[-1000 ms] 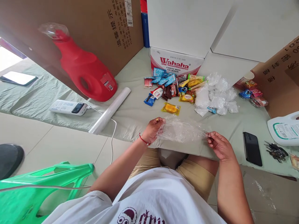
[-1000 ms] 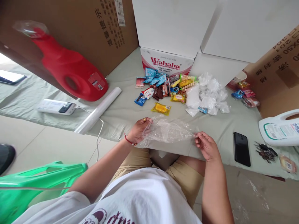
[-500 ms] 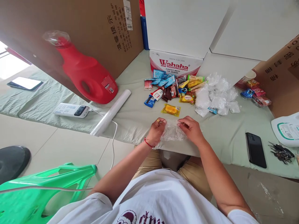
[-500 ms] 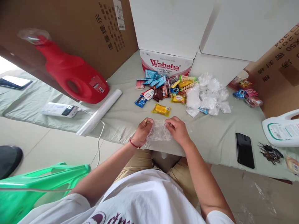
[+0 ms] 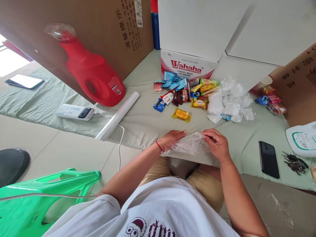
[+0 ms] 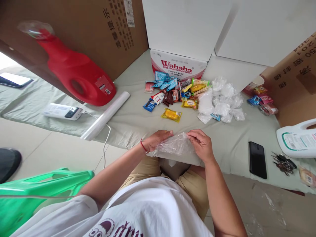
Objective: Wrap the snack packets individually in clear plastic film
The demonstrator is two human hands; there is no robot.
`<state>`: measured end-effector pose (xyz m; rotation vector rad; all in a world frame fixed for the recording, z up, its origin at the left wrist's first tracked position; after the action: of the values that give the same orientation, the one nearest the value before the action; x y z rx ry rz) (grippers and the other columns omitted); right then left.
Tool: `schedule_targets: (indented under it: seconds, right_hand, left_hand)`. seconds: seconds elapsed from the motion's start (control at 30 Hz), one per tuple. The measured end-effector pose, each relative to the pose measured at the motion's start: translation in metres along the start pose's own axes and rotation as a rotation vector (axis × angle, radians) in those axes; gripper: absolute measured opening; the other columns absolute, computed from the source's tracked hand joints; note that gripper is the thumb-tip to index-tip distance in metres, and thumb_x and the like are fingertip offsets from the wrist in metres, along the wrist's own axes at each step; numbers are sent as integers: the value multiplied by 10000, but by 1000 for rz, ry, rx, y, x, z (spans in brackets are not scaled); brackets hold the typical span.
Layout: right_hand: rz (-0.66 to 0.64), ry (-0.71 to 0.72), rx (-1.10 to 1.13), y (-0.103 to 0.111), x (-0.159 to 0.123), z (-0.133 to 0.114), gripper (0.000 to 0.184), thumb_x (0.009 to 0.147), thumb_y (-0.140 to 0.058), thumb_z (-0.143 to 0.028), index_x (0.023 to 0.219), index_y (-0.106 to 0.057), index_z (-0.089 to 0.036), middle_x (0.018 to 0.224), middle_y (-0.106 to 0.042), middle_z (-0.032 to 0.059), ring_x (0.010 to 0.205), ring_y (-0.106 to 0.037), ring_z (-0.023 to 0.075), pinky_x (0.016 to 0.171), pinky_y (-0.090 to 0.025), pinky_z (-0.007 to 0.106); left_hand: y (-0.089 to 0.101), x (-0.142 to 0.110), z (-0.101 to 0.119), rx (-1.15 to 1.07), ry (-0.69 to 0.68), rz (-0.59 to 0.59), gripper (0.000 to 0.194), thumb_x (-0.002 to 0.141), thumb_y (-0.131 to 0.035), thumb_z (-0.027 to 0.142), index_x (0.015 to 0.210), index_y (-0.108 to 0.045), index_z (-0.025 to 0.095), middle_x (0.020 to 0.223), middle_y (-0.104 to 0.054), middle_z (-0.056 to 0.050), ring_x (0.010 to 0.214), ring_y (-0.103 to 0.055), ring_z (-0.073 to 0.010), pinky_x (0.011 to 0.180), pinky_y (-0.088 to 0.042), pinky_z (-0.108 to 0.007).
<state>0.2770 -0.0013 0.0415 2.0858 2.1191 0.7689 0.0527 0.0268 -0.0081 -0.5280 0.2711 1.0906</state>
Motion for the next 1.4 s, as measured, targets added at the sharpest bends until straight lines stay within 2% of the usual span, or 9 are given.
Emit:
schedule_targets:
  seconds: [0.13, 0.47, 0.63, 0.73, 0.83, 0.93, 1.0, 1.2, 1.4]
  right_hand:
    - [0, 9, -9, 7, -2, -3, 121, 924, -729, -376, 961, -823, -310, 997, -737, 60, 930, -681, 210, 713, -554, 317]
    - [116, 70, -211, 64, -80, 7, 181, 924, -717, -244, 1004, -822, -367, 1003, -734, 43, 896, -703, 204, 750, -584, 344]
    - [-59, -11, -393, 95, -122, 29, 185, 970, -640, -344, 999, -822, -340, 987, -757, 45, 849, -739, 211, 719, -609, 350]
    - [15, -42, -539, 107, -124, 26, 219, 995, -590, -400, 1011, -806, -364, 980, -759, 46, 854, -735, 248, 751, -599, 417]
    - [186, -4, -577, 88, -105, 0, 320, 967, -662, -443, 1279, -714, -399, 1143, -729, 99, 1017, -678, 318, 895, -552, 522]
    - [48, 66, -432, 27, -72, -21, 979, 795, -833, -597, 1622, -377, -338, 1461, -584, 147, 1324, -521, 384, 1097, -459, 608]
    - [14, 40, -320, -15, -51, -22, 1086, 763, -864, -595, 1646, -320, -272, 1422, -598, 167, 1341, -502, 369, 1131, -438, 589]
    - [-40, 54, -140, -61, -41, -14, 152, 976, -674, -323, 1083, -780, -344, 881, -666, 55, 1064, -584, 267, 997, -505, 469]
    - [-144, 290, -191, -41, -83, -18, 395, 922, -655, -72, 1079, -794, -407, 849, -659, 32, 1039, -554, 248, 901, -532, 425]
  left_hand:
    - [1, 2, 6, 42, -31, -85, 529, 594, -927, 593, 624, -591, 185, 551, -430, 54, 486, -303, -67, 456, -176, -239]
    - [28, 16, 10, -149, -323, 424, 378, 740, -815, 450, 719, -534, 197, 601, -410, 81, 542, -308, -66, 504, -255, -206]
    - [30, 13, 1, 4, -364, 488, 282, 840, -723, 393, 722, -557, 197, 597, -381, 76, 562, -282, -86, 533, -232, -226]
    - [24, 7, 0, 95, -373, 487, 261, 874, -696, 374, 730, -567, 198, 591, -377, 75, 568, -297, -95, 551, -243, -234]
    - [16, 2, 1, 169, -396, 505, 246, 894, -676, 352, 734, -570, 197, 604, -413, 68, 587, -337, -102, 574, -269, -236]
    - [8, 0, -2, 211, -429, 541, 246, 912, -649, 344, 733, -564, 199, 607, -413, 65, 595, -353, -106, 587, -286, -234]
    - [6, -1, -6, 209, -445, 555, 249, 916, -648, 354, 739, -561, 202, 611, -411, 67, 587, -357, -104, 579, -290, -230]
    - [21, -5, -11, -91, -349, 590, 240, 897, -677, 394, 818, -538, 216, 735, -569, 35, 703, -596, -124, 640, -475, -216]
    - [38, -13, 1, -442, -136, 442, 446, 801, -822, 451, 933, -462, 224, 834, -679, 3, 706, -713, -145, 638, -576, -260]
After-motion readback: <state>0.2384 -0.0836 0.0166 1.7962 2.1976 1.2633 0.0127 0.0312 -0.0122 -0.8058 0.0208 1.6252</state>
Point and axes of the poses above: each hand's wrist, its own x-axis towards the middle knuckle, its own y-axis out of the back of the hand, z = x × y, the point moved 3 cm from there along x, towards the middle knuckle
